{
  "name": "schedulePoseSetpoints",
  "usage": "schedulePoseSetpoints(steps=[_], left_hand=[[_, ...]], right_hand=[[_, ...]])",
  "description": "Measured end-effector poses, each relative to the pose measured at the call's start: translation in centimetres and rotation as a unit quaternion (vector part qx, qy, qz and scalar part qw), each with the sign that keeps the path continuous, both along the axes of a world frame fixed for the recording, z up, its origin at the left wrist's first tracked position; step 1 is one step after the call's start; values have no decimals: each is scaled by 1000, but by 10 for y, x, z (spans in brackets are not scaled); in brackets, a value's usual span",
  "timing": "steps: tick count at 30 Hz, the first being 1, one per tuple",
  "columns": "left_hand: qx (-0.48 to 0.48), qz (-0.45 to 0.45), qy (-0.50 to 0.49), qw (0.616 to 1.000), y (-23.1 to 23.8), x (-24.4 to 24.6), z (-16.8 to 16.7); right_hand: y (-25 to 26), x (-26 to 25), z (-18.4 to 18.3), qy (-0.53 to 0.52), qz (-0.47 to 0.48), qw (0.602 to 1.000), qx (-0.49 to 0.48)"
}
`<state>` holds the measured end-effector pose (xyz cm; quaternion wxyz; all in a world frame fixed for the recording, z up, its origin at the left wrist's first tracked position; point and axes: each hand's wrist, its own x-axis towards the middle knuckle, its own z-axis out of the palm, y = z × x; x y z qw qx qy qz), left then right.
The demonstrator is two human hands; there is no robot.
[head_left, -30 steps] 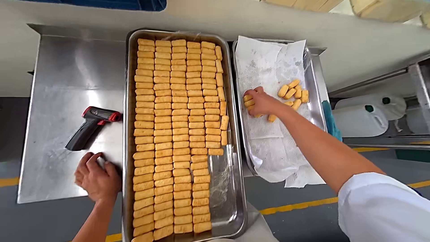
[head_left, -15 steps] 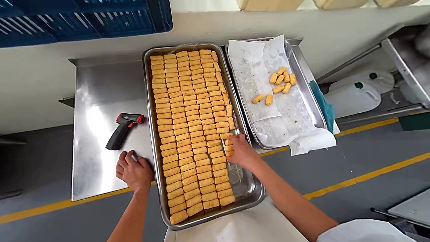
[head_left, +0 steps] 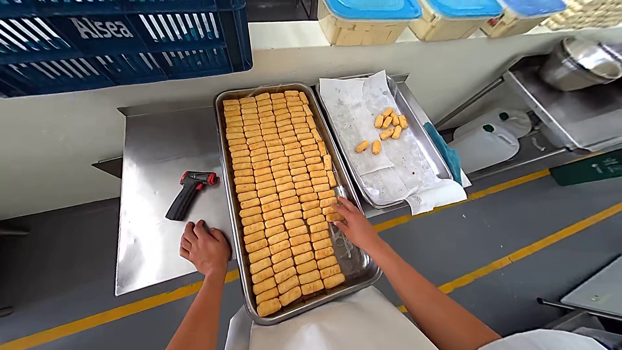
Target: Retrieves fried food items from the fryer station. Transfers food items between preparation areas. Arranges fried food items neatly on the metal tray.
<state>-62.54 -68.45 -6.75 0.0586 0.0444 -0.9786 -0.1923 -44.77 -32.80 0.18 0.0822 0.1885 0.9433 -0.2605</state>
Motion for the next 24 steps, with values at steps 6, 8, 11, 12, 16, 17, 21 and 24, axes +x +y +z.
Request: schedulePoseSetpoints(steps=[6,8,11,12,16,17,21,24], left_hand=[[-2,-2,5,1000,-1,1,-1],[-5,0,3,1000,-1,1,-1],[-6,3,1,1000,-1,0,-1],[-6,4,2,1000,0,0,-1],[-7,2,-1,1000,0,1,-1],[-8,1,-1,1000,0,1,-1],[-5,5,2,1000,0,0,-1],[-5,1,0,1000,-1,1,-1]], right_hand=[[-1,10,-26,135,51,987,73],[-1,10,-25,123,35,990,62],[-5,6,-11,25,-54,998,-9],[-6,4,-12,14,-62,998,-11],[-7,1,-17,22,-39,999,9],[-5,2,-16,23,-39,999,0],[-11,2,-6,10,-88,989,-122],[-24,3,-9,52,-81,974,-203]])
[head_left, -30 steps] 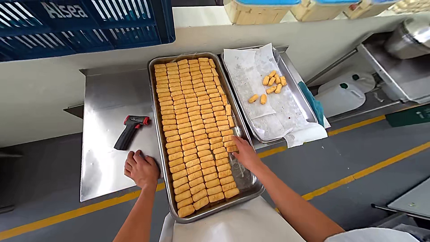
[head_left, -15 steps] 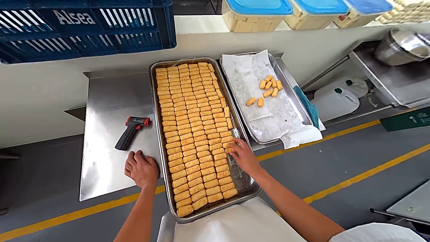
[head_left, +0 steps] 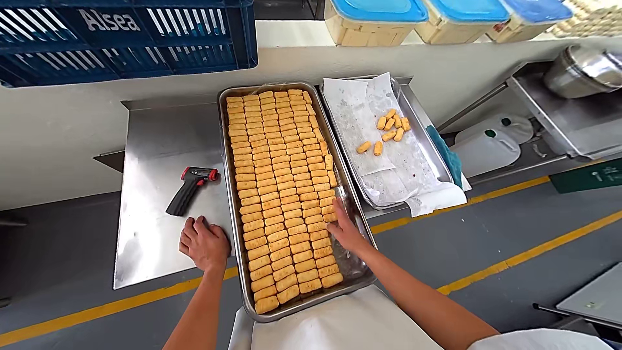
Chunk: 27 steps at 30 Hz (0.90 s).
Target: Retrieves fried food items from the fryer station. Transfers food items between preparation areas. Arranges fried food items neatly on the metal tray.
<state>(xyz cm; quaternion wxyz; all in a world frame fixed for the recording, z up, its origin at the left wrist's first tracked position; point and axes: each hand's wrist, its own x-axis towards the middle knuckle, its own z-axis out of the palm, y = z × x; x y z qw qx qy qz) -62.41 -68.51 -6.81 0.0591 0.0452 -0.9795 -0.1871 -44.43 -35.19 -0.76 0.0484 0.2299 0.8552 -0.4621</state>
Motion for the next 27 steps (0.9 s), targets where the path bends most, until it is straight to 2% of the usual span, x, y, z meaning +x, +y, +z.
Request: schedulePoseSetpoints(steps=[5,9,13,16,18,20,22,24,27], left_hand=[[3,-5,-1,1000,1,0,3],[-3,-4,-2,1000,1,1,1],[0,-2,4,1000,1,0,-3],[4,-5,8,1000,0,1,-3],[6,-7,11,1000,1,0,-2],[-1,-7,11,1000,1,0,-3],[-3,-1,9,1000,1,-1,-3],[-1,-2,12,1000,0,-1,-4],[0,-2,14,1000,0,-1,-3]], right_hand=[[17,-9,-1,36,-77,996,-18],[9,-26,0,-3,-50,998,-31],[19,-29,-2,22,-103,993,-46],[6,-32,-6,9,-54,998,-14],[17,-33,5,-6,-41,998,-48],[46,-37,13,43,-68,996,-41],[94,-52,24,91,-115,988,38],[152,-73,35,71,-162,977,117],[231,-103,24,-10,-232,959,166]])
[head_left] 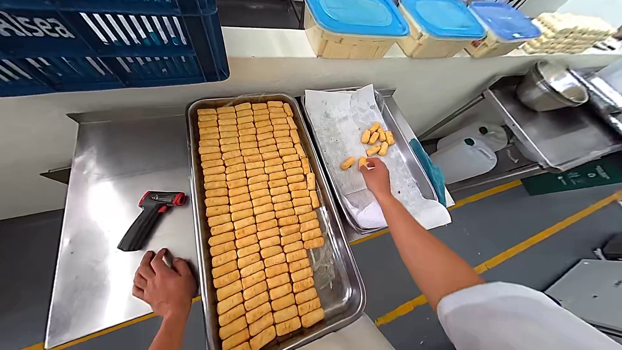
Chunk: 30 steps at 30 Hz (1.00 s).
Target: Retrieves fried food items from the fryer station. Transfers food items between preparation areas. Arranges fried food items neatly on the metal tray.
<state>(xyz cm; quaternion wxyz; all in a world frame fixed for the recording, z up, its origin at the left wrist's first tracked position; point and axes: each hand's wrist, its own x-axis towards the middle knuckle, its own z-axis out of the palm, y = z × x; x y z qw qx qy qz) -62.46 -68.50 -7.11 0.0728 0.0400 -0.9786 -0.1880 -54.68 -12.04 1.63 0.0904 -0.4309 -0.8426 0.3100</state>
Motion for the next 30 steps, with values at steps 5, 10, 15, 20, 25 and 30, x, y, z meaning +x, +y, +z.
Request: schedulePoseSetpoints(steps=[5,10,15,20,25,30], left_hand=[[5,7,-6,1000,3,0,4],[2,19,-10,1000,2,-2,1],[1,22,-11,1000,2,0,1],[2,24,-7,1000,3,-2,2],[6,20,-10,1000,2,-1,1],[1,14,-22,1000,0,-1,4]], right_hand=[[49,-24,-30,-140,-27,990,-12],[42,-14,-10,-111,73,989,61],[30,-22,-26,-140,252,951,111],[41,-53,-28,-245,341,897,141],[30,-44,-3,-231,306,915,123],[-104,35,64,-185,297,937,7]])
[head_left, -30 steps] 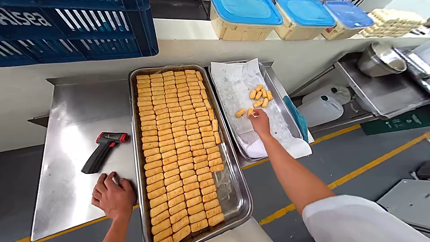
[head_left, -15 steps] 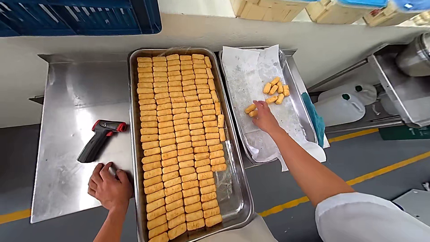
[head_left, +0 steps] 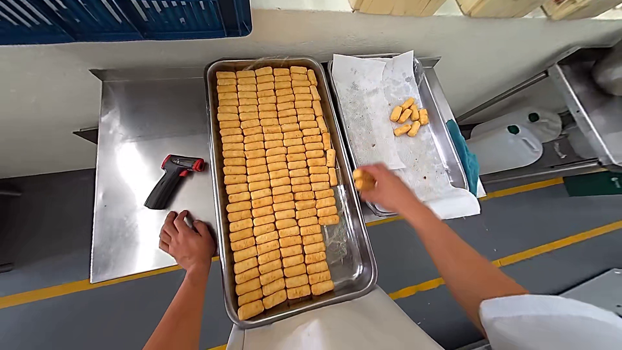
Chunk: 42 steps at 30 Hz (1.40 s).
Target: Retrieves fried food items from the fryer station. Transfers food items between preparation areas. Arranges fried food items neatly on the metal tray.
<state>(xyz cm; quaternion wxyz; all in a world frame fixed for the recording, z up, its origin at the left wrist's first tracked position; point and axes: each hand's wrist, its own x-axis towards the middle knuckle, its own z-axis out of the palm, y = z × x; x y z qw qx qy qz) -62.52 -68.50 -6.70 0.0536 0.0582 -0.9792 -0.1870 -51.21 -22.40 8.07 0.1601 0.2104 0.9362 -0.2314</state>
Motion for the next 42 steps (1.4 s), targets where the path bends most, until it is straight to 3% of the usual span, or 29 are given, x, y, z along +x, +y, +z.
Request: schedulePoseSetpoints(steps=[3,6,10,16,20,23,26,29,33,38,42], left_hand=[[0,-3,0,1000,1,1,2],[4,-14,5,1000,0,3,3],[-1,-24,-2,1000,-1,2,2],[-1,-33,1,999,-5,2,1],[9,-35,10,999,-2,2,0],[4,-27,23,999,-1,1,-1],[4,-27,33,999,-2,1,-5],[1,-31,24,999,-1,2,-1],[1,-23,27,999,-1,0,-3],[-29,-18,26,999,-4,-2,-9],[-30,-12,19,999,-6,-1,-10]], right_hand=[[-83,60,-12,-104,49,993,-11],[-121,85,-42,-123,32,992,-9],[-131,103,-75,7,-38,999,-1],[-130,119,-102,116,-31,993,10],[-119,106,-86,44,-18,998,-38],[-86,84,-45,-16,-29,996,-83],[-13,49,-19,81,-94,991,-43],[93,-4,-21,139,-137,981,17],[206,-83,-36,72,-196,972,106],[246,-149,-61,-63,-247,946,198],[244,-154,-79,-31,-271,942,194]])
